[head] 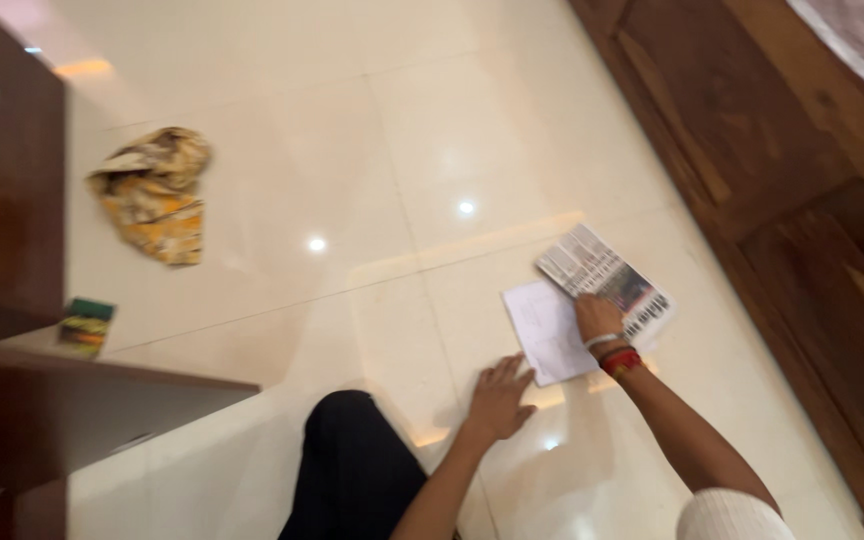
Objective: The person sits on the floor and organizes loose papers and documents by picking them up, sorting them, and placing them into a wooden cabinet. The person handles various paper stacks and a newspaper, arranging them on the cabinet shelf.
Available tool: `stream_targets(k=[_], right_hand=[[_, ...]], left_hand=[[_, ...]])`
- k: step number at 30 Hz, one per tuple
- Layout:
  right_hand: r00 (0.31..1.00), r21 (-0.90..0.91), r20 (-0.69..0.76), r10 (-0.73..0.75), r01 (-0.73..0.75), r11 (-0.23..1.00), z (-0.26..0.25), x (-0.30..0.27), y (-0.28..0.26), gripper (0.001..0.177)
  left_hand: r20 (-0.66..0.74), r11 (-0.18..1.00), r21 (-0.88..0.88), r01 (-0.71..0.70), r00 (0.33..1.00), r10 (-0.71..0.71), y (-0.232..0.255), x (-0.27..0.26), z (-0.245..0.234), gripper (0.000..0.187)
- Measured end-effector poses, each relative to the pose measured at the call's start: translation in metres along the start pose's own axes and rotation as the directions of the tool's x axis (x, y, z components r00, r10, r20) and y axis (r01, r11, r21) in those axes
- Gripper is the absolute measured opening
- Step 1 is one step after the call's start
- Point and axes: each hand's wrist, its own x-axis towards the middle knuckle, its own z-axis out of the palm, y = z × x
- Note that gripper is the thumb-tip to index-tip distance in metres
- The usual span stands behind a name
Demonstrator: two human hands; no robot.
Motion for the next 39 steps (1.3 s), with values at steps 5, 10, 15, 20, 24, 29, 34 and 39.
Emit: stream_targets(k=[5, 10, 15, 20, 24, 29, 34, 39], right_hand=[[0.999, 0.187, 0.043, 0.005, -0.013, 0.982, -0.030, -0.028, -0.040, 0.015], [0.982, 0.431, 0.141, -0.125, 0.053, 0.901, -0.099, -0.045, -0.088, 0.023], [0.966, 0.970, 0.075, -0.249, -0.014, 0.242, -0.169, -0.055, -0.141, 0.033], [0.954, 0.991, -0.112, -0.278, 0.088, -0.096, -0.226, -0.055, -0.183, 0.029], [0.934, 0.969, -0.219, -0.282, 0.175, -0.174, -0.285, -0.063, -0.227, 0.029], [0.820, 0.855, -0.518, -0.244, 0.498, -0.142, -0.341, -0.091, -0.293, 0.050], [0.708, 0.773, -0.630, -0.318, 0.534, -0.343, -0.384, -0.119, -0.364, 0.053], [0.542, 0.745, -0.664, -0.515, 0.536, -0.396, -0.427, -0.152, -0.431, 0.037]], left_hand=[[-0.008, 0.998, -0.063, 0.020, 1.000, -0.020, -0.017, 0.002, 0.026, 0.071], [-0.076, 0.890, -0.447, 0.093, 0.987, -0.141, -0.057, 0.006, 0.042, 0.089], [-0.050, 0.542, -0.817, 0.200, 0.910, -0.412, -0.068, -0.023, -0.066, 0.095], [-0.214, 0.226, -0.964, -0.141, 0.916, -0.340, -0.040, -0.118, -0.168, 0.082], [-0.443, 0.402, -0.873, -0.276, 0.792, -0.419, -0.015, -0.192, -0.207, 0.054], [-0.689, 0.642, -0.694, -0.326, 0.561, -0.460, 0.005, -0.272, -0.239, 0.036], [-0.799, 0.712, -0.600, -0.364, 0.318, -0.511, 0.028, -0.355, -0.265, 0.035], [-0.915, 0.867, -0.392, -0.307, 0.036, -0.401, 0.045, -0.437, -0.295, 0.041]])
